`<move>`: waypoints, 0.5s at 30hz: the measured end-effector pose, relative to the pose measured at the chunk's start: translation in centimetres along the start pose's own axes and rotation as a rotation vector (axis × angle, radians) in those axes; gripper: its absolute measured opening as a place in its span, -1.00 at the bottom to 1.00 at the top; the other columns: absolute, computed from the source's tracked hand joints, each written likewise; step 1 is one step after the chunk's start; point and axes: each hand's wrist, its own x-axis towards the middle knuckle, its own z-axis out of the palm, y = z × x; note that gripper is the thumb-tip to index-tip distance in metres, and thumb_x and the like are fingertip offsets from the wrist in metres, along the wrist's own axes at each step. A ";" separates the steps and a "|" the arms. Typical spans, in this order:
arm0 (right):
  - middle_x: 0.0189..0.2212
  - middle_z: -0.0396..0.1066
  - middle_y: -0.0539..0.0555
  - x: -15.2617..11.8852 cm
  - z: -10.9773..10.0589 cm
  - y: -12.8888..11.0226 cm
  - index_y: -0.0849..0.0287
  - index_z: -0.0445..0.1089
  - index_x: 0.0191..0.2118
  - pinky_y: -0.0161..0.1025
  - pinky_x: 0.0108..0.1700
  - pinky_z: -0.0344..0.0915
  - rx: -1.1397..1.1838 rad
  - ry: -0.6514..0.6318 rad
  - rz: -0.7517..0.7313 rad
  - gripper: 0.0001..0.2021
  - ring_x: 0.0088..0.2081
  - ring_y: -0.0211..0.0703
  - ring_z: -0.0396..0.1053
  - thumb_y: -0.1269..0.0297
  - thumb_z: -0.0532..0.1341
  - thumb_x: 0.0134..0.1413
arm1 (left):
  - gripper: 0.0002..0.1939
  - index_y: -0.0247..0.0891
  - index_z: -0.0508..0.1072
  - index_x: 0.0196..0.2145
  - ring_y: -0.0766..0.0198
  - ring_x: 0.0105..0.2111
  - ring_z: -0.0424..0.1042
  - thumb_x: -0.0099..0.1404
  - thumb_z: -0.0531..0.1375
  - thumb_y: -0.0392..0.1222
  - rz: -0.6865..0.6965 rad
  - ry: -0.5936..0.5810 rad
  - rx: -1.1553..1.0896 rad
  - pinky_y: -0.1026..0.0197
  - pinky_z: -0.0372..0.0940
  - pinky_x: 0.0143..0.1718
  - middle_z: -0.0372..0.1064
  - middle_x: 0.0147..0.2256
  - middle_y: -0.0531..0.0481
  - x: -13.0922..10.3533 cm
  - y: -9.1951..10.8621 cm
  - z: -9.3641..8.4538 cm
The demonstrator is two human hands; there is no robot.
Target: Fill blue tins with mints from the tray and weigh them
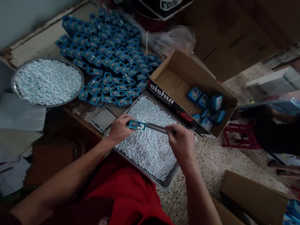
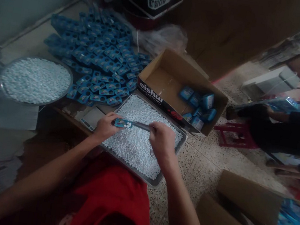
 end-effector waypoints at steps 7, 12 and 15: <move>-0.45 0.57 0.11 -6.4 2.0 11.4 0.23 0.65 -0.25 -0.20 -0.36 0.31 0.265 0.061 0.466 -0.68 -0.49 -0.10 0.40 0.10 0.26 0.04 | -0.53 -0.21 0.58 -0.15 0.13 -0.17 0.55 -0.07 0.49 -0.18 -0.192 -0.120 -0.367 0.12 0.41 -0.04 0.57 -0.18 -0.02 -0.4 -0.7 2.7; -0.43 0.57 0.16 -10.1 3.1 15.1 0.24 0.66 -0.25 -0.22 -0.42 0.30 0.322 0.069 0.571 -0.61 -0.48 -0.08 0.40 0.00 0.31 -0.04 | -0.54 -0.23 0.57 -0.14 0.14 -0.17 0.55 -0.05 0.47 -0.20 -0.223 -0.085 -0.388 0.14 0.41 -0.05 0.57 -0.16 -0.04 -0.3 -0.6 2.9; -0.49 0.55 0.16 -11.1 3.5 16.2 0.23 0.67 -0.30 -0.22 -0.46 0.28 0.354 0.084 0.641 -0.58 -0.50 -0.06 0.40 -0.04 0.36 -0.15 | -0.56 -0.21 0.57 -0.11 0.13 -0.13 0.54 0.02 0.45 -0.16 -0.208 0.011 -0.305 0.14 0.41 -0.02 0.57 -0.13 -0.05 -1.2 -1.7 0.7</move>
